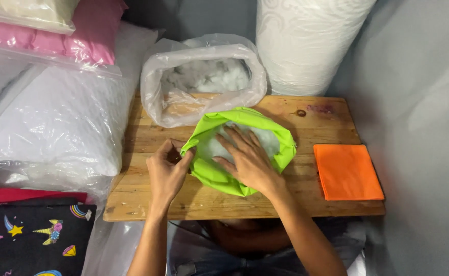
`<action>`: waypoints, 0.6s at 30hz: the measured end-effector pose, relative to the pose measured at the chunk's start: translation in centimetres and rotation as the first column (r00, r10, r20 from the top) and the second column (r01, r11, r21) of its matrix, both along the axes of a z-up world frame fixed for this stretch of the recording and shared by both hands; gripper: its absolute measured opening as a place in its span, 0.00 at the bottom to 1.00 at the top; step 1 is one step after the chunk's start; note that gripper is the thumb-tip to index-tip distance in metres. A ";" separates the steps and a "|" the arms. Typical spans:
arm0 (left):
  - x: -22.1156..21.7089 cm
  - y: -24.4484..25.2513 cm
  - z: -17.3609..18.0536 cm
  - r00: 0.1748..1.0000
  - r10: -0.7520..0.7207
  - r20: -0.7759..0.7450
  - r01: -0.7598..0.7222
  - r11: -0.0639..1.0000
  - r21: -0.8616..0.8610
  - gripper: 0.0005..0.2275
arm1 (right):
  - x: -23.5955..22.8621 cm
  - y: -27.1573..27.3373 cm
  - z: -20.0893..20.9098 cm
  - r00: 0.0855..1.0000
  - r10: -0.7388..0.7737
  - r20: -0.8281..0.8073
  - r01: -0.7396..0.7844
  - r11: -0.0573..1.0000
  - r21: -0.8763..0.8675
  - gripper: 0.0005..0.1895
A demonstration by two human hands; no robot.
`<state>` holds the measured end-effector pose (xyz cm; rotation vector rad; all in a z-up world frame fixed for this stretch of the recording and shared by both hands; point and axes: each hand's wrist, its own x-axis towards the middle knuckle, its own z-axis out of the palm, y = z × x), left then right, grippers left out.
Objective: The person takes handfuls of white cotton-like filling from a large plastic bag and places it into a lime green fabric pouch. They repeatedly fluff and press the filling into the pouch to distribute it evenly.
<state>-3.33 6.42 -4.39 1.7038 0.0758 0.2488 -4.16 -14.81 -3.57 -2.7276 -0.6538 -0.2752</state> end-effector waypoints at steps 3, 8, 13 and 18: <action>0.2 0.0 -1.8 1.000 0.004 0.024 -0.002 0.998 -0.059 0.02 | 1.4 0.0 -3.2 0.944 -0.106 -0.314 0.012 0.958 -0.287 0.27; -0.2 -0.2 -0.7 1.000 0.014 0.021 -0.012 0.996 -0.088 0.04 | 0.9 -0.5 0.2 0.985 -0.028 -0.169 0.023 0.999 -0.030 0.28; -1.0 -0.2 0.9 1.000 -0.007 -0.003 0.006 0.999 -0.045 0.07 | -1.6 -4.7 0.9 0.970 -0.040 0.240 -0.009 0.980 0.199 0.19; -3.7 -1.1 4.6 0.982 -0.047 -0.180 0.087 0.972 0.218 0.30 | -5.2 -9.7 -0.9 0.809 -0.571 0.136 0.514 0.801 0.306 0.18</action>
